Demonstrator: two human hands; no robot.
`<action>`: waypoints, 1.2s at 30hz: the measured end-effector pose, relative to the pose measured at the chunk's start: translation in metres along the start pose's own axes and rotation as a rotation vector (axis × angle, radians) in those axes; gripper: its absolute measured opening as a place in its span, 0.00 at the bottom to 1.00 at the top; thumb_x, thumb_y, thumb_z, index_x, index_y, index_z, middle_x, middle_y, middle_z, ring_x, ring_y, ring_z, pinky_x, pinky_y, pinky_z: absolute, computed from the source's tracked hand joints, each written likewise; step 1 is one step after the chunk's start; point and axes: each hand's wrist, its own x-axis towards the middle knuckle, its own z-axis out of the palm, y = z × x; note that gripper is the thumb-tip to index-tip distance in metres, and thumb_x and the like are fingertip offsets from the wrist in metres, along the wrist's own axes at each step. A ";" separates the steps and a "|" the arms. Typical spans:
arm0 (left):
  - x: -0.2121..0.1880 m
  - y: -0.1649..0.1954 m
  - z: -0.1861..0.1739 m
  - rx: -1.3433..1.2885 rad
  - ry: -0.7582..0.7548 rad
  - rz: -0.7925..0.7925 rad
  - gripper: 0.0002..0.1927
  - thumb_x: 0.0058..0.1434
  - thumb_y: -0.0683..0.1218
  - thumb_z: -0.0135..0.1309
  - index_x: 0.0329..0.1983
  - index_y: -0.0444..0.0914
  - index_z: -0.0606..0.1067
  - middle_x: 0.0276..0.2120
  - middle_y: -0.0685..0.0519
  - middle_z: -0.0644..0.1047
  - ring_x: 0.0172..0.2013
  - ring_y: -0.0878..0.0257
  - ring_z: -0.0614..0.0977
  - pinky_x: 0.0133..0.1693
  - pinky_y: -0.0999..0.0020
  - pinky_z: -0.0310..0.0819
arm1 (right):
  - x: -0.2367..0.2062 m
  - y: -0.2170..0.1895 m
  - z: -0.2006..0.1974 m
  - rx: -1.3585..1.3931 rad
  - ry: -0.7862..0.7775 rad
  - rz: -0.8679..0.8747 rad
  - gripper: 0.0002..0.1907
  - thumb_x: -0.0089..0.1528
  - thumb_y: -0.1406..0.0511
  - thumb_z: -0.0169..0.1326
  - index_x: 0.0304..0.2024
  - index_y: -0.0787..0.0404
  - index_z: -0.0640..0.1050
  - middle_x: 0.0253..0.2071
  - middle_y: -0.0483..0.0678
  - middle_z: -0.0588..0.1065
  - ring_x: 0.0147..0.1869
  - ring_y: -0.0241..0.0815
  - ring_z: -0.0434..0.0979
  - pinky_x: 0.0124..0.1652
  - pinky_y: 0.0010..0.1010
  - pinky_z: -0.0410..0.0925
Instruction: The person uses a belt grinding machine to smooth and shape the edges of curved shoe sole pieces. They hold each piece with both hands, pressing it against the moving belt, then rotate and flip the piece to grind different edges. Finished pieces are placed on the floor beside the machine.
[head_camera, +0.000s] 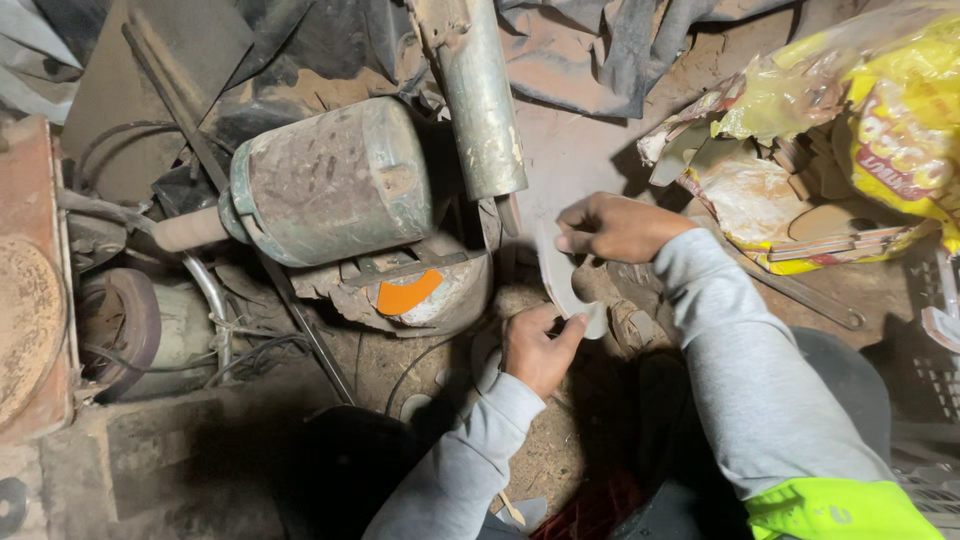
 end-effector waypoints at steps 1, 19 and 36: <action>-0.006 0.001 -0.004 0.272 0.070 0.116 0.08 0.58 0.45 0.60 0.36 0.34 0.82 0.32 0.42 0.81 0.33 0.46 0.83 0.36 0.57 0.77 | -0.004 0.002 -0.001 0.035 -0.001 -0.054 0.14 0.65 0.59 0.55 0.35 0.65 0.79 0.27 0.50 0.77 0.35 0.40 0.72 0.39 0.37 0.69; 0.032 0.003 -0.002 -0.721 -0.107 -0.160 0.13 0.69 0.41 0.53 0.50 0.26 0.77 0.44 0.44 0.82 0.42 0.55 0.85 0.44 0.57 0.84 | 0.005 -0.026 0.000 0.188 0.310 0.070 0.19 0.67 0.55 0.52 0.36 0.65 0.78 0.25 0.48 0.74 0.31 0.39 0.70 0.35 0.35 0.67; 0.083 -0.011 -0.008 -0.907 -0.091 -0.156 0.13 0.69 0.42 0.54 0.52 0.29 0.78 0.47 0.46 0.81 0.46 0.55 0.84 0.47 0.58 0.82 | 0.056 -0.015 -0.020 0.174 0.407 0.019 0.17 0.68 0.57 0.54 0.38 0.66 0.78 0.23 0.51 0.71 0.29 0.41 0.65 0.32 0.39 0.64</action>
